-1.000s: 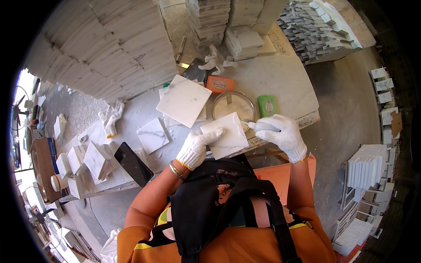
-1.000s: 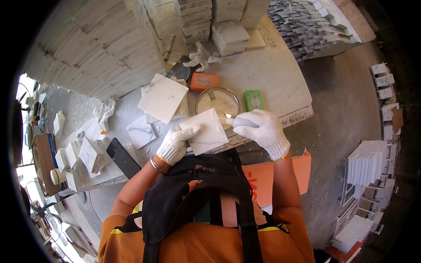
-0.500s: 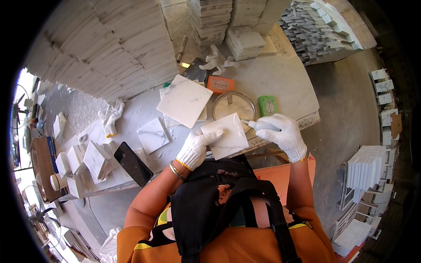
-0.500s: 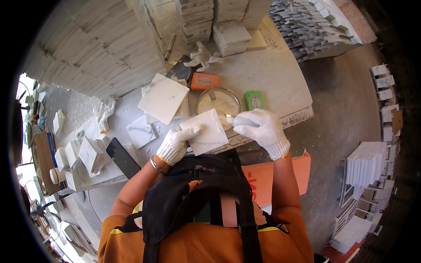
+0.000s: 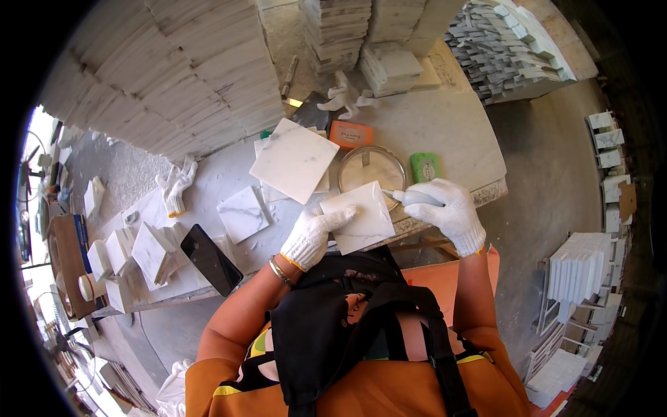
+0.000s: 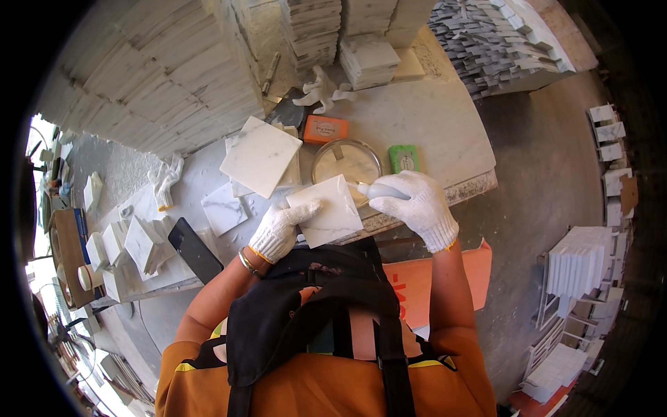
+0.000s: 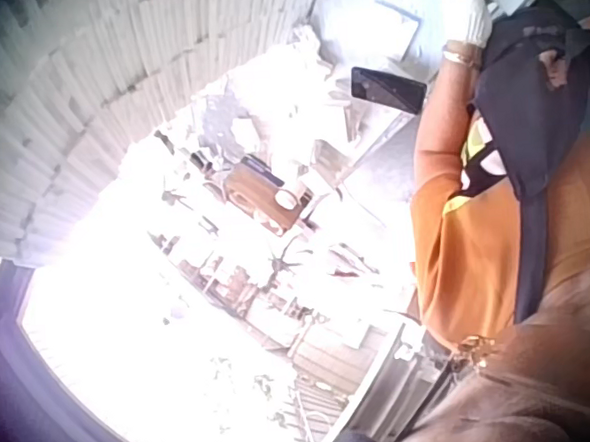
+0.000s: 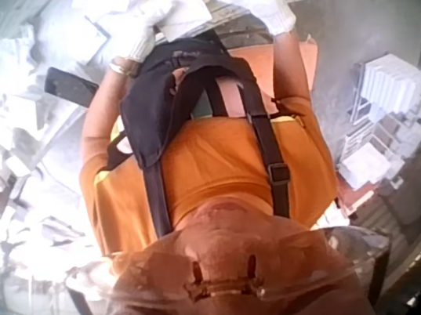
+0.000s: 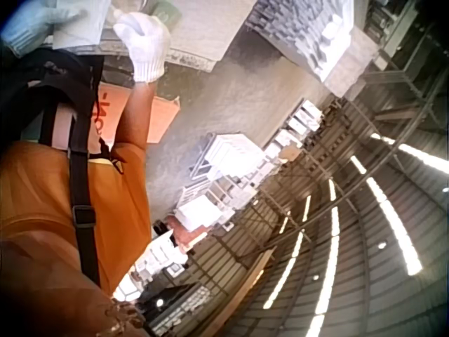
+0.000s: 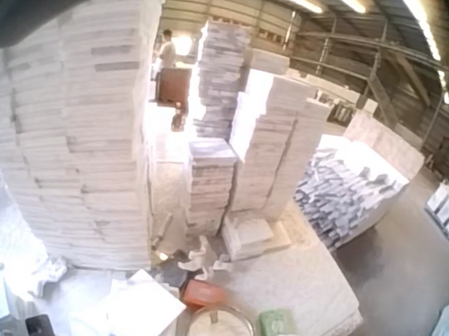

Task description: The person applies a white paste to the edges of small square tiles using a metal spatula, then smooths and sands the edges with a green block. The person handles tiles one at a time, repeatedly applying paste and sanding edges.

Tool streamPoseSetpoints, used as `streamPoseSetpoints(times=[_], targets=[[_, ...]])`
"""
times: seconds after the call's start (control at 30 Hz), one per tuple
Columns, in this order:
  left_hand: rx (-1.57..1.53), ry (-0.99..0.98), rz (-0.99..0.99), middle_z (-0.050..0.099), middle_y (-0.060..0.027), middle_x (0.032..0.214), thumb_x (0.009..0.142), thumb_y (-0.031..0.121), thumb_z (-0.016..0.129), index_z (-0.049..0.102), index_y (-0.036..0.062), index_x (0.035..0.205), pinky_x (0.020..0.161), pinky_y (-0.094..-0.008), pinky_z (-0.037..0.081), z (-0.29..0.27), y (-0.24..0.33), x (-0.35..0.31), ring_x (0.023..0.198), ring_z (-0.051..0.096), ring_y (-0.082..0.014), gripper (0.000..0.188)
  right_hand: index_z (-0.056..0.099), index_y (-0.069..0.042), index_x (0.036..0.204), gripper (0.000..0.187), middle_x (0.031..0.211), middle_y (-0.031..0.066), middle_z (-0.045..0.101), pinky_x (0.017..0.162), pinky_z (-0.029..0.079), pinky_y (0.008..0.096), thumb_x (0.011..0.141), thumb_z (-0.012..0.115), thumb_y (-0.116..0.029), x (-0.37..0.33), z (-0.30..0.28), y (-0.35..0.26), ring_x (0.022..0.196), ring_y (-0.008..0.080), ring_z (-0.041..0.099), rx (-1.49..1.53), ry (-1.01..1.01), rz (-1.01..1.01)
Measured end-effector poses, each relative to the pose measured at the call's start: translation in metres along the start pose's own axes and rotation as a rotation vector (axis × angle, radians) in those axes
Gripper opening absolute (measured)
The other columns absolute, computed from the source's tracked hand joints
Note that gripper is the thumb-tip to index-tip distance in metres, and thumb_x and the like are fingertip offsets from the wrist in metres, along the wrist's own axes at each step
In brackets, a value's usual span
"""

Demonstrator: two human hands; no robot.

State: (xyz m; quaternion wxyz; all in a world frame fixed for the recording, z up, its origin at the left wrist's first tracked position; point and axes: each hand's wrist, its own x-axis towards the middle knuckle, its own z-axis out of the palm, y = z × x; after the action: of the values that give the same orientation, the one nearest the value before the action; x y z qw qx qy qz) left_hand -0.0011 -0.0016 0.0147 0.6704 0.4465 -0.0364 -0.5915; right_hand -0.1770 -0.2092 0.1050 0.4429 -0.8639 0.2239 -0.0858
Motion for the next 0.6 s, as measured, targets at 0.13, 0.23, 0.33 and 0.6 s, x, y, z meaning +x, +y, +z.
streamPoseSetpoints(times=[0.13,0.23,0.33,0.6], targets=[[0.010,0.001,-0.005,0.071,-0.0084,0.118,0.092,0.012,0.076,0.063,-0.0038,0.128,0.096,-0.0320,0.052,-0.0011,-0.0005,0.0004,0.106,0.067,-0.0172,0.041,0.077,-0.002,0.104,0.027,0.091,0.0069,0.072,0.079,0.050,0.0316,0.081,0.081,-0.013,0.0008,-0.0014,-0.0028,0.083,0.0187,0.065,0.043,-0.005,0.050],[0.021,0.002,-0.009,0.071,-0.0085,0.118,0.092,0.012,0.075,0.063,-0.0039,0.129,0.097,-0.0320,0.052,-0.0001,0.0009,-0.0005,0.107,0.067,-0.0171,0.042,0.078,-0.002,0.104,0.025,0.092,0.0073,0.073,0.081,0.050,0.0318,0.081,0.080,-0.014,0.0035,-0.0027,-0.0020,0.085,0.0190,0.065,0.007,-0.020,0.008],[0.031,-0.001,0.002,0.071,-0.0088,0.119,0.092,0.012,0.076,0.063,-0.0041,0.130,0.098,-0.0321,0.052,0.0006,0.0009,-0.0010,0.107,0.066,-0.0171,0.043,0.078,-0.002,0.104,0.025,0.094,0.0077,0.074,0.082,0.050,0.0323,0.082,0.080,-0.015,0.0044,-0.0023,0.0006,0.086,0.0195,0.065,-0.061,-0.011,-0.017],[0.022,-0.019,0.007,0.071,-0.0092,0.118,0.091,0.018,0.078,0.066,-0.0026,0.125,0.099,-0.0331,0.050,-0.0014,-0.0015,-0.0005,0.107,0.065,-0.0177,0.042,0.079,-0.003,0.107,0.027,0.095,0.0071,0.074,0.082,0.050,0.0322,0.083,0.079,-0.015,0.0050,-0.0025,0.0003,0.087,0.0191,0.065,-0.036,-0.029,0.010]])
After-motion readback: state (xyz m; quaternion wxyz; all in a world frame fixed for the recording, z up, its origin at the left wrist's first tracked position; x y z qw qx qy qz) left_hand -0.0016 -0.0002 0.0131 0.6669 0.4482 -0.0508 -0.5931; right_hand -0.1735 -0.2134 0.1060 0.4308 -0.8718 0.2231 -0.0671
